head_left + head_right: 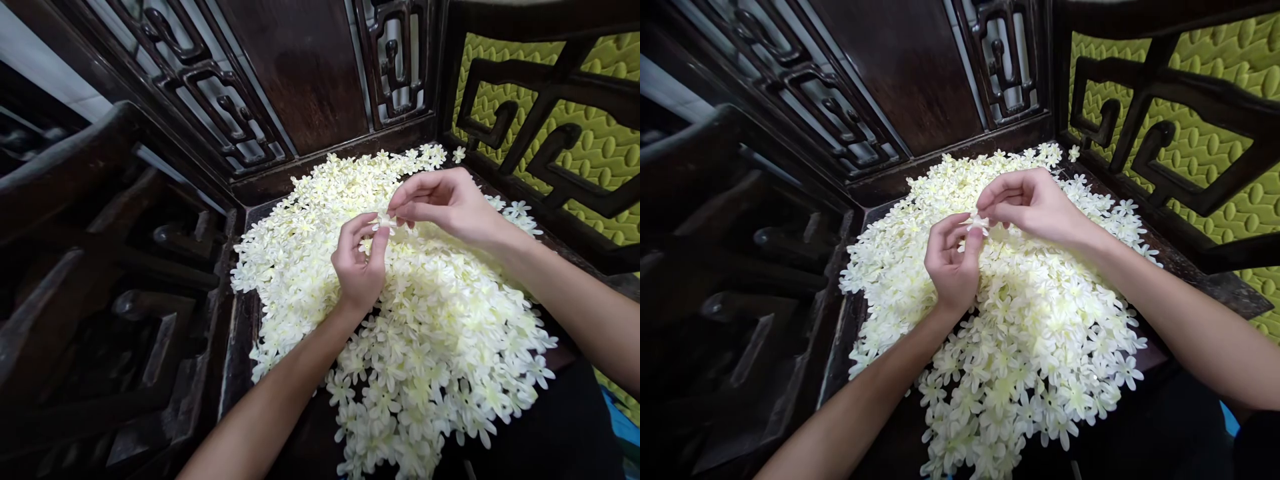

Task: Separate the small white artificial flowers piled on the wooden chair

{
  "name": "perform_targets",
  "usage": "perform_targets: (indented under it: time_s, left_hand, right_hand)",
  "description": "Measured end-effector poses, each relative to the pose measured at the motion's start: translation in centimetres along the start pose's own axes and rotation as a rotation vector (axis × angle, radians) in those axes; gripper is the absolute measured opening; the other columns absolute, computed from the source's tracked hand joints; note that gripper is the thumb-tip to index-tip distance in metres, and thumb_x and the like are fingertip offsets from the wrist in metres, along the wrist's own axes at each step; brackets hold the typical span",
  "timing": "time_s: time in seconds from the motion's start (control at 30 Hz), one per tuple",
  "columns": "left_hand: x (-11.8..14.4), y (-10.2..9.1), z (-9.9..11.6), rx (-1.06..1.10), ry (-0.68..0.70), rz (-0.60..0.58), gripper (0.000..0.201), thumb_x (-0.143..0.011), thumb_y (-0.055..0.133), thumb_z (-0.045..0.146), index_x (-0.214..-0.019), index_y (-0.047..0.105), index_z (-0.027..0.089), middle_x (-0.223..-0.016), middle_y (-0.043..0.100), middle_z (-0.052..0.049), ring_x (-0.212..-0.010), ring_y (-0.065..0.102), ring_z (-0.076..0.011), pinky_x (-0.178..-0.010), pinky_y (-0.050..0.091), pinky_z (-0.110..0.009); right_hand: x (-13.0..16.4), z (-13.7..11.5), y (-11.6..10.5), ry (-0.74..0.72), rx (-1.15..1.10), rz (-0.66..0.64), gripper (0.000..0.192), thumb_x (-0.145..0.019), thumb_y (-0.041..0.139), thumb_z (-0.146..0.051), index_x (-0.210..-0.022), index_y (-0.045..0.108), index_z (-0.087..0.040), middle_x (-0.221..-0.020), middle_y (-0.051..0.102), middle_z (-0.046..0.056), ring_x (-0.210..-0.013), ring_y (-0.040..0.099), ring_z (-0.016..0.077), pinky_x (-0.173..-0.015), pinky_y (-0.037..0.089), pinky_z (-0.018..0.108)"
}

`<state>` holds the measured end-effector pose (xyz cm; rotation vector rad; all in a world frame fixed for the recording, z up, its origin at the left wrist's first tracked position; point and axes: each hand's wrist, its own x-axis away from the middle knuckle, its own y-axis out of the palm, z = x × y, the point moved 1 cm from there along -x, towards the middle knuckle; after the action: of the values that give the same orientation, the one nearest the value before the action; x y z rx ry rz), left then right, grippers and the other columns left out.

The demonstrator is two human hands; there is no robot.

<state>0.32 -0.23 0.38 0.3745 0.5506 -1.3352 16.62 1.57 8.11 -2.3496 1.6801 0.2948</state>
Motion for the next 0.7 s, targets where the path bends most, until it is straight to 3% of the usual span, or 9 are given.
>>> perform_targets:
  time_s: [0.17,0.4,0.7]
  left_hand:
    - [0.01,0.01,0.14,0.062,-0.060,-0.007,0.027,-0.092,0.064,0.032,-0.116,0.062,0.020,-0.109,0.069,-0.007,-0.091,0.070,-0.0127,-0.068,0.057,-0.018]
    - [0.07,0.02,0.23,0.066,-0.094,-0.006,0.029,-0.091,0.065,0.035,-0.115,0.058,0.021,-0.102,0.070,-0.007,-0.087,0.072,-0.0137,-0.069,0.059,-0.021]
    - [-0.05,-0.10,-0.11,0.051,-0.009,-0.025,0.018,-0.091,0.065,0.032,-0.104,0.064,0.019,-0.099,0.071,-0.005,-0.091,0.072,-0.0140,-0.080,0.060,-0.027]
  right_hand:
    - [0.00,-0.17,0.02,0.034,-0.025,0.009,0.020,-0.073,0.086,-0.021,-0.087,0.075,-0.012,-0.081,0.077,0.008,-0.074,0.073,0.0160,-0.070,0.061,0.026]
    - [0.13,0.10,0.06,0.049,0.002,-0.012,0.021,-0.072,0.086,-0.023,-0.089,0.075,-0.015,-0.082,0.077,0.006,-0.075,0.074,0.0174,-0.069,0.062,0.027]
    - [0.14,-0.21,0.14,0.062,0.018,0.035,0.020,-0.070,0.088,-0.022,-0.084,0.076,-0.014,-0.073,0.075,0.006,-0.067,0.071,0.0162,-0.061,0.058,0.026]
